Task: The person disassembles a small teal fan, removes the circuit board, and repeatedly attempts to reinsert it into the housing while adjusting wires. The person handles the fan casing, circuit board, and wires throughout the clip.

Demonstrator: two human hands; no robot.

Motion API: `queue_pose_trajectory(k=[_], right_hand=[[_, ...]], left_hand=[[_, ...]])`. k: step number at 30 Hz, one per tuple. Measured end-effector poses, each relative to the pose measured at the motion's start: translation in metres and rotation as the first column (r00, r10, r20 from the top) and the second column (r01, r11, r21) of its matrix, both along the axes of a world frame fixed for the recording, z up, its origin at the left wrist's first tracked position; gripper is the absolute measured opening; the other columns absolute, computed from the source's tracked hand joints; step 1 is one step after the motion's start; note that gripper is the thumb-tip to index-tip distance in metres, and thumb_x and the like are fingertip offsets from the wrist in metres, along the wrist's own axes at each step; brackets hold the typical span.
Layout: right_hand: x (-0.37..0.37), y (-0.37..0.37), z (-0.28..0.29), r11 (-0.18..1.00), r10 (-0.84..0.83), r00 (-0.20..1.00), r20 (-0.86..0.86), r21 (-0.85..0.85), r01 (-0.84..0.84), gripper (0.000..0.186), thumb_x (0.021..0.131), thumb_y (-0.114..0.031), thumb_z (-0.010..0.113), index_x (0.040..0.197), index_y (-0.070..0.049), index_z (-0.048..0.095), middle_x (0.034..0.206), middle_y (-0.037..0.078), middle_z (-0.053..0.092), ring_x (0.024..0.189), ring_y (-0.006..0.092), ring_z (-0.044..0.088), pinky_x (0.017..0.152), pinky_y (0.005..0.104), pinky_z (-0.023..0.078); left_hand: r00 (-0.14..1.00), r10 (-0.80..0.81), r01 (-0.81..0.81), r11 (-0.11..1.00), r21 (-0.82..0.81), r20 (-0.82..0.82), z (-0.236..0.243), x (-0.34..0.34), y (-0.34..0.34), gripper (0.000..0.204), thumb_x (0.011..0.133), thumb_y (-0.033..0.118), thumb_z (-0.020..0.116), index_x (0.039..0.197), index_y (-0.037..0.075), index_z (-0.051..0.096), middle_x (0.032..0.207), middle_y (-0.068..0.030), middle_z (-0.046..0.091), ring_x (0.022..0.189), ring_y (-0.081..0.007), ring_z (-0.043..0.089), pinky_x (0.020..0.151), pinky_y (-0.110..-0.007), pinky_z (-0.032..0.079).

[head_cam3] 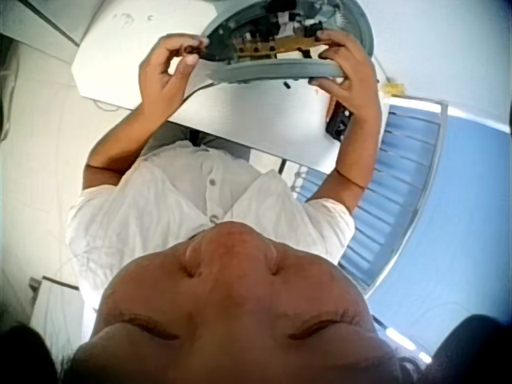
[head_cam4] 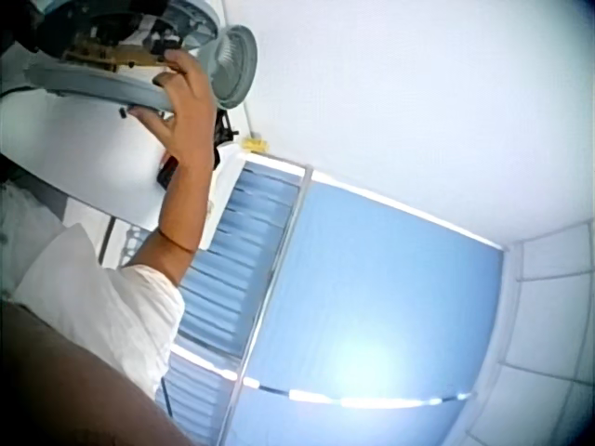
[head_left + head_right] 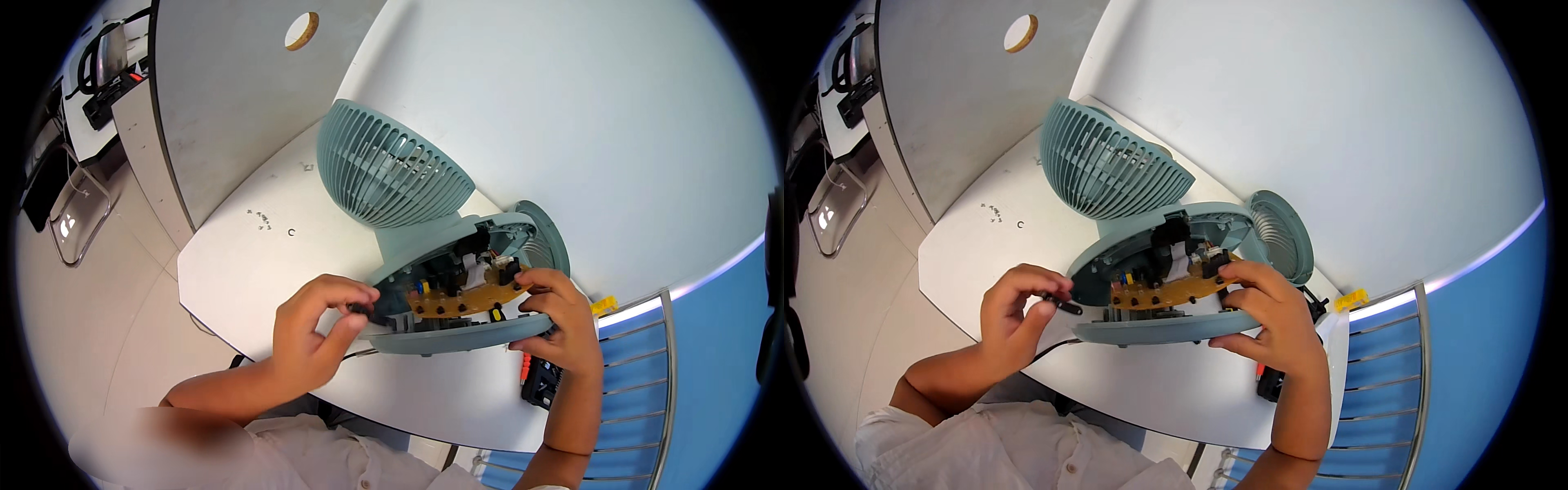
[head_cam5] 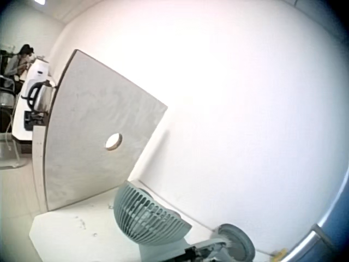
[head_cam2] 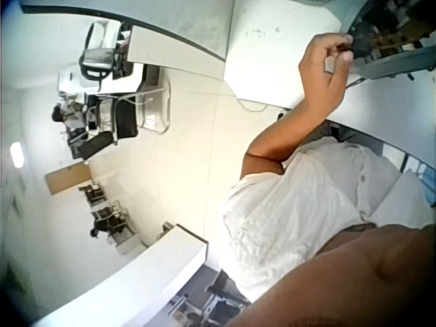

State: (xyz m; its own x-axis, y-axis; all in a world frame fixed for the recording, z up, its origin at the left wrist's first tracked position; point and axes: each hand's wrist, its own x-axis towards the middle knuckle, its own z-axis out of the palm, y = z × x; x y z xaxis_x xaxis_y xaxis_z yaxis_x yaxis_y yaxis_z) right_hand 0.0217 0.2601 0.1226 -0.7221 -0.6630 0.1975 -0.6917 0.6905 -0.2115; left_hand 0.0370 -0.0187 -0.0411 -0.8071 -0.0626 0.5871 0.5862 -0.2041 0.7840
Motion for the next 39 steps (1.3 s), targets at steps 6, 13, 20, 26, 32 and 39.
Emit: queue_pose_trajectory(k=[6,13,20,26,32,39], right_hand=[[0.002,0.012,-0.008,0.991,0.042,0.999,0.024,-0.129,-0.038,0.045,0.053,-0.020,0.086,0.085,-0.003,0.060,0.119,0.015,0.055,0.105,0.0321,0.058,0.093,0.0383,0.049],[0.004,0.018,-0.008,0.994,0.031,0.999,0.019,-0.106,-0.029,0.044,0.054,-0.021,0.085,0.085,-0.004,0.059,0.119,0.015,0.055,0.103,0.0320,0.058,0.087,0.0362,0.049],[0.004,0.017,-0.009,0.995,0.050,0.999,-0.009,-0.088,-0.051,0.045,0.054,-0.022,0.086,0.085,-0.004,0.058,0.119,0.014,0.056,0.101,0.0310,0.058,0.082,0.0352,0.050],[0.004,0.020,-0.012,0.991,0.071,0.997,-0.009,-0.117,-0.071,0.046,0.053,-0.021,0.086,0.086,-0.005,0.057,0.118,0.014,0.056,0.099,0.0311,0.059,0.081,0.0354,0.051],[0.006,0.018,-0.009,0.992,0.080,0.997,-0.020,-0.100,-0.082,0.046,0.054,-0.021,0.086,0.087,-0.006,0.057,0.117,0.015,0.056,0.098,0.0313,0.058,0.080,0.0360,0.050],[0.006,0.018,-0.011,0.989,0.104,0.994,-0.029,-0.104,-0.106,0.046,0.055,-0.020,0.085,0.088,-0.007,0.056,0.116,0.014,0.056,0.098,0.0304,0.059,0.076,0.0358,0.051]], left_hand=[[0.924,-0.262,0.279,0.960,-0.023,0.279,0.017,0.004,0.011,0.016,0.096,0.012,0.049,0.105,0.000,0.052,0.096,-0.0130,0.067,0.082,-0.0117,0.061,0.076,-0.026,0.048],[0.980,-0.188,0.178,0.975,0.134,0.066,0.020,0.001,0.031,0.013,0.090,0.001,0.056,0.103,0.000,0.053,0.105,-0.0113,0.063,0.088,-0.0114,0.060,0.081,-0.024,0.047],[0.972,-0.200,0.175,0.967,0.183,0.125,0.037,0.002,0.041,0.016,0.087,-0.003,0.057,0.103,-0.001,0.057,0.100,-0.0113,0.064,0.088,-0.0155,0.061,0.080,-0.026,0.048],[0.999,-0.010,0.019,0.970,-0.240,0.039,0.047,-0.004,0.040,0.016,0.083,-0.002,0.059,0.098,0.002,0.066,0.087,-0.0109,0.068,0.069,-0.0212,0.064,0.065,-0.027,0.050],[0.999,0.021,0.017,0.757,-0.653,0.050,0.086,-0.013,0.038,0.007,0.085,0.004,0.059,0.093,0.005,0.058,0.073,-0.0124,0.064,0.063,-0.0311,0.063,0.056,-0.036,0.050],[0.996,0.044,0.039,0.594,-0.803,0.080,0.088,-0.021,0.039,0.006,0.085,0.003,0.057,0.090,0.004,0.054,0.071,-0.0137,0.062,0.064,-0.0354,0.061,0.057,-0.041,0.049]])
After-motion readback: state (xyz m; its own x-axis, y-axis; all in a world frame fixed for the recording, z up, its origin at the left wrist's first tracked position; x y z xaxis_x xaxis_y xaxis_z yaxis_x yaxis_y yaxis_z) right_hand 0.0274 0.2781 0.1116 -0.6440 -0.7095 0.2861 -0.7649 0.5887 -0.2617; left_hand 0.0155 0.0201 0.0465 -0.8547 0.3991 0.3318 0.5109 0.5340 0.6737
